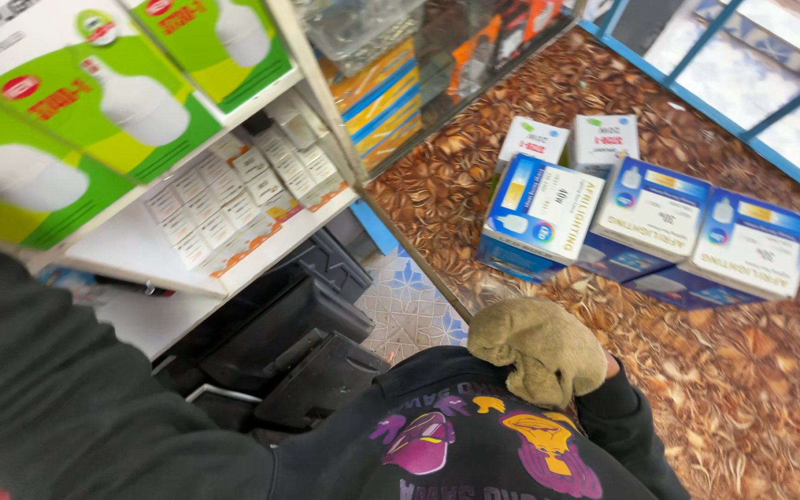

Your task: The person wipes the exterior of several small cardboard boxes containing LED bulbs using a cloth. They handle the boxes one at a time, wiping them on a counter and then placing them on a shelf.

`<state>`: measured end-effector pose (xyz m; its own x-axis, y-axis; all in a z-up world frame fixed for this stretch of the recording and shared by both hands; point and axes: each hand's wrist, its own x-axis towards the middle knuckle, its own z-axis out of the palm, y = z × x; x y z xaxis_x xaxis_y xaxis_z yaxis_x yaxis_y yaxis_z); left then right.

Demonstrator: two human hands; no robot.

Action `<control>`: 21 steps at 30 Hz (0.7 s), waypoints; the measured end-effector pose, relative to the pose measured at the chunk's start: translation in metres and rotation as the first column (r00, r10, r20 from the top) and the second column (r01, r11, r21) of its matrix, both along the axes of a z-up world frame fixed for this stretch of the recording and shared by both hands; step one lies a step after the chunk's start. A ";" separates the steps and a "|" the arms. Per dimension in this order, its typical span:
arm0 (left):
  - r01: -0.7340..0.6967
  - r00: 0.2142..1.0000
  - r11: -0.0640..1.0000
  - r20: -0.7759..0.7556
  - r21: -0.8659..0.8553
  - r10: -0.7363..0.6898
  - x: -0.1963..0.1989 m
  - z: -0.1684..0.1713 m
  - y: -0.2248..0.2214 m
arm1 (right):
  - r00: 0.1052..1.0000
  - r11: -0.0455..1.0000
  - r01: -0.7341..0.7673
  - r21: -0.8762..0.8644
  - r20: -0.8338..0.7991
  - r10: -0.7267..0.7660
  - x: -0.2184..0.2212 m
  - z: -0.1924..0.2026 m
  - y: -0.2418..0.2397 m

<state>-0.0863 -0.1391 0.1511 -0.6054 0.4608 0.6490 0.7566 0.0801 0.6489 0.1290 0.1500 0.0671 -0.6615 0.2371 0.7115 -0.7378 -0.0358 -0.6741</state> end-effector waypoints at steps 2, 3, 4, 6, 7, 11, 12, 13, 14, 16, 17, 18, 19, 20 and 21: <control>0.058 0.998 0.998 0.023 -0.016 -0.058 0.012 0.001 -0.001 | 0.999 0.999 0.048 0.008 -0.006 -0.048 0.011 0.002 0.000; 0.090 0.995 0.996 0.038 -0.023 -0.089 0.018 0.000 -0.002 | 0.997 0.997 0.075 0.012 -0.005 -0.075 0.019 0.002 0.000; 0.122 0.991 0.992 0.053 -0.031 -0.120 0.022 -0.001 0.000 | 0.995 0.995 0.101 0.016 -0.005 -0.101 0.026 0.002 0.000; 0.191 0.979 0.980 0.085 -0.050 -0.187 0.029 -0.003 0.003 | 0.987 0.987 0.160 0.019 -0.003 -0.160 0.041 0.002 -0.001; 0.226 0.971 0.972 0.099 -0.058 -0.220 0.031 -0.005 0.005 | 0.982 0.982 0.189 0.022 -0.003 -0.189 0.048 0.001 -0.001; 0.355 0.928 0.930 0.154 -0.091 -0.339 0.044 0.017 0.031 | 0.955 0.955 0.296 0.032 -0.007 -0.296 0.075 -0.002 -0.003; 0.385 0.915 0.917 0.167 -0.100 -0.366 0.050 0.028 0.039 | 0.947 0.946 0.321 0.034 -0.009 -0.321 0.081 -0.002 -0.005; 0.414 0.903 0.904 0.179 -0.108 -0.392 0.045 0.016 0.037 | 0.939 0.938 0.345 0.037 -0.012 -0.345 0.086 -0.003 -0.006; 0.442 0.889 0.890 0.190 -0.115 -0.417 0.040 0.003 0.033 | 0.930 0.929 0.368 0.040 -0.015 -0.368 0.091 -0.003 -0.008; 0.488 0.864 0.863 0.212 -0.130 -0.456 0.035 -0.010 0.029 | 0.914 0.913 0.405 0.040 -0.017 -0.405 0.109 0.015 -0.006; 0.507 0.853 0.851 0.222 -0.138 -0.473 0.034 -0.009 0.031 | 0.833 0.814 0.539 0.217 0.007 -0.554 0.122 0.032 -0.002; 0.527 0.841 0.837 0.232 -0.145 -0.489 0.034 -0.008 0.033 | 0.727 0.671 0.632 0.388 0.004 -0.687 0.136 0.048 0.001; 0.542 0.832 0.827 0.233 -0.149 -0.504 0.045 -0.028 0.046 | 0.714 0.660 0.645 0.385 0.005 -0.700 0.148 0.057 0.007; 0.619 0.786 0.759 0.177 -0.204 -0.593 0.055 -0.049 0.059 | 0.685 0.585 0.622 0.520 0.000 -0.728 0.161 0.065 0.013; 0.686 0.721 0.677 0.130 -0.265 -0.680 0.066 -0.070 0.071 | 0.652 0.498 0.583 0.642 -0.004 -0.758 0.175 0.072 0.017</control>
<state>-0.0201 -0.0676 0.0814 -0.0606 0.9059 0.4191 0.6608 -0.2783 0.6971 0.3043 0.1665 0.1389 -0.6379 0.3197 0.7006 -0.1758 0.8252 -0.5367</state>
